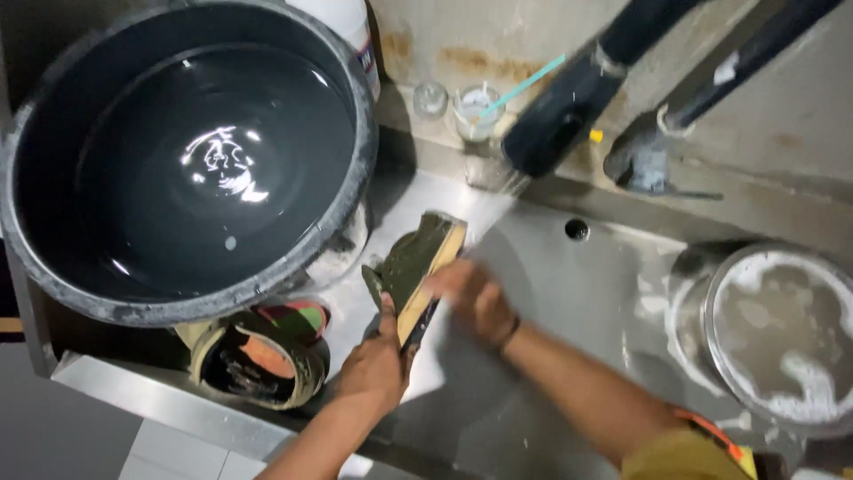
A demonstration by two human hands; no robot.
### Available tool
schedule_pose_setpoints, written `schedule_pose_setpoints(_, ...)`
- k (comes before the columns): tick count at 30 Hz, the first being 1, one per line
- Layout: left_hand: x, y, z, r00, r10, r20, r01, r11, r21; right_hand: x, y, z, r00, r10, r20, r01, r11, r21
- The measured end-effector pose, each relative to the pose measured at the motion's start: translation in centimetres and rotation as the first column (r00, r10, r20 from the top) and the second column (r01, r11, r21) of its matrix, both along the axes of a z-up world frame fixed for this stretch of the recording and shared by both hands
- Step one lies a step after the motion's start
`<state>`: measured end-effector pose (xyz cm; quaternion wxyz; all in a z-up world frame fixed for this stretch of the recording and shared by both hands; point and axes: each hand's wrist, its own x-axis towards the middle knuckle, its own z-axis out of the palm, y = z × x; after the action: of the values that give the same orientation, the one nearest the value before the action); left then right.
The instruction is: The person scrubs a shoe in a sink using a sponge, an orange brush, and a steel wool pad under running water. They clean the sole and sides of the shoe, rinsing it periodically.
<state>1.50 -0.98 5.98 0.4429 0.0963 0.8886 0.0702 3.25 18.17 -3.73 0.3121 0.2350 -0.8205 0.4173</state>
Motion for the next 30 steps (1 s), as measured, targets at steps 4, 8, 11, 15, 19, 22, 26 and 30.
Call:
schedule_pose_setpoints(4, -0.2, 0.4, 0.4, 1.000, -0.002, 0.009, 0.002, 1.000, -0.009, 0.4, -1.2, 1.2, 0.990, -0.079, -0.115, 0.077, 0.997, -0.024)
schedule_pose_setpoints(8, -0.1, 0.2, -0.7, 0.998, -0.014, -0.057, 0.015, 1.000, 0.026, -2.7, 2.0, -7.8, 0.664, 0.712, -0.229, -0.342, 0.016, -0.940)
schedule_pose_setpoints(11, -0.1, 0.6, 0.2, 1.000, 0.010, -0.016, -0.010, 1.000, 0.007, 1.3, -3.4, 2.4, 0.994, -0.011, 0.107, 0.063, 0.864, -0.500)
schedule_pose_setpoints(15, 0.0, 0.4, 0.3, 1.000, -0.010, -0.011, 0.011, 1.000, 0.021, -0.1, -0.1, -2.2, 0.959, 0.278, 0.059, -0.191, 0.785, -0.589)
schedule_pose_setpoints(19, 0.0, 0.5, 0.2, 0.999, -0.002, -0.034, 0.002, 1.000, 0.000, -0.1, -0.9, -0.9, 0.966, -0.216, -0.141, 0.229, 0.970, 0.081)
schedule_pose_setpoints(22, -0.2, 0.7, 0.9, 1.000, 0.001, -0.009, -0.001, 1.000, -0.006, -3.6, 2.9, -4.3, 0.989, 0.146, 0.038, -0.120, 0.915, -0.385)
schedule_pose_setpoints(26, 0.0, 0.6, 0.5, 1.000, -0.017, 0.003, 0.017, 1.000, -0.017, -6.6, 6.5, -4.7, 0.928, -0.311, -0.204, 0.340, 0.933, 0.122)
schedule_pose_setpoints(30, -0.1, 0.7, 1.6, 1.000, -0.011, 0.019, 0.011, 1.000, -0.016, -3.8, 3.9, -3.0, 0.967, -0.059, -0.248, 0.103, 0.980, 0.170)
